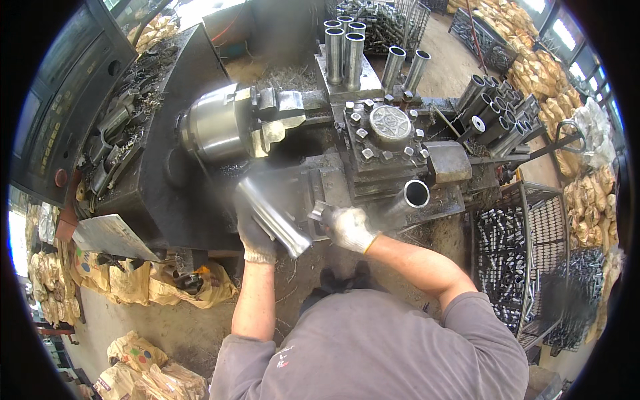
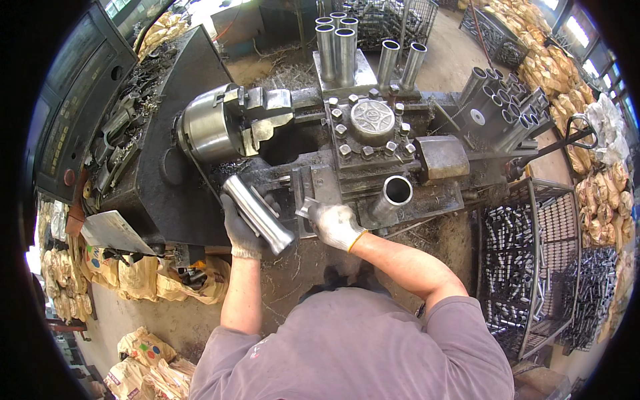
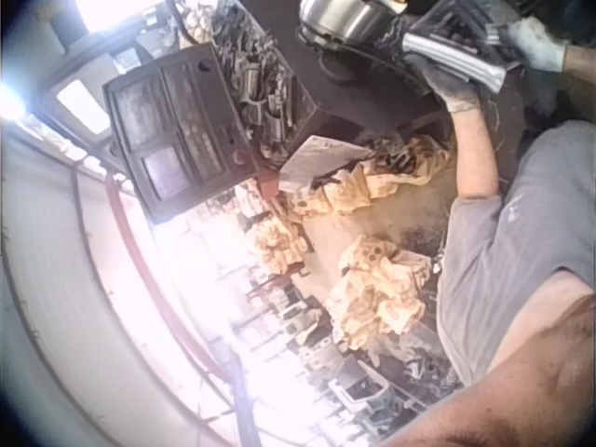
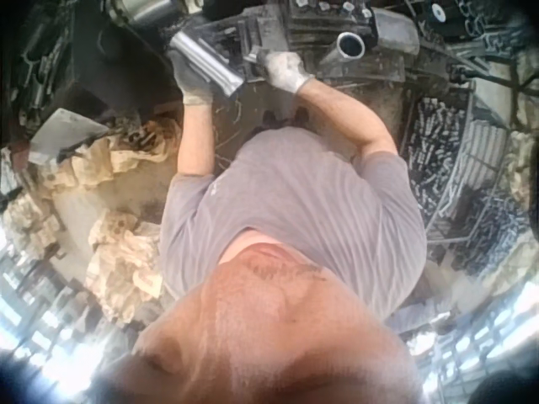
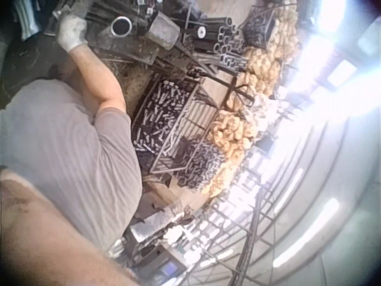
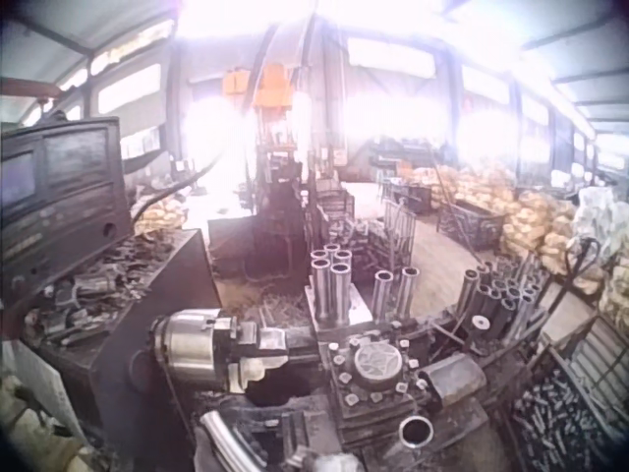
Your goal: The person operates a metal turning machine, repeatedly loading cylindrical metal parts into the chuck, starting the machine, and removing the finished parts. The person places the processed parts into a nearby wire basket.
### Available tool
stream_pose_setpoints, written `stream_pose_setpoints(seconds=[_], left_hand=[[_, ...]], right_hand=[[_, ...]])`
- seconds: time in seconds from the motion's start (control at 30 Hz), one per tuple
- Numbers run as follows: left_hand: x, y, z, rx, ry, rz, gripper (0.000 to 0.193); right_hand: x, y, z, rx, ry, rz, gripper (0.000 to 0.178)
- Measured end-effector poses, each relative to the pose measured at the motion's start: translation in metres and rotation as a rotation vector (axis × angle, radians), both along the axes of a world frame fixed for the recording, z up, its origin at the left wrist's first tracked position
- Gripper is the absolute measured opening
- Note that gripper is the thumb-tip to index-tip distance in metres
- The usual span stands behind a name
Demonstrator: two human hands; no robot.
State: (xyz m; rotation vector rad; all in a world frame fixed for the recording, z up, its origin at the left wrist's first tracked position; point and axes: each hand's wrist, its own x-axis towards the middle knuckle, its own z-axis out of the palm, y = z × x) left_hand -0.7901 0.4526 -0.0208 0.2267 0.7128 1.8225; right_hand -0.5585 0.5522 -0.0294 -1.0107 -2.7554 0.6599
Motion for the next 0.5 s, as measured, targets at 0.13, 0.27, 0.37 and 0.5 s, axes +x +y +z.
stream_pose_setpoints(seconds=[0.13,0.27,0.37,0.5], left_hand=[[0.002,-0.012,-0.012,0.043,-0.066,-0.037,0.085],[0.060,0.011,0.029,0.101,-0.124,0.069,0.081],[0.074,0.015,0.061,0.155,0.005,-0.097,0.079],[0.042,0.036,0.040,0.244,0.086,-0.132,0.070]], right_hand=[[0.003,0.012,0.080,-0.670,0.327,-0.199,0.051],[-0.013,0.022,0.126,-0.886,-0.016,-0.038,0.062],[-0.018,0.000,0.122,-0.801,0.199,-0.381,0.080],[0.000,0.016,0.193,-0.556,0.393,0.031,0.086]])
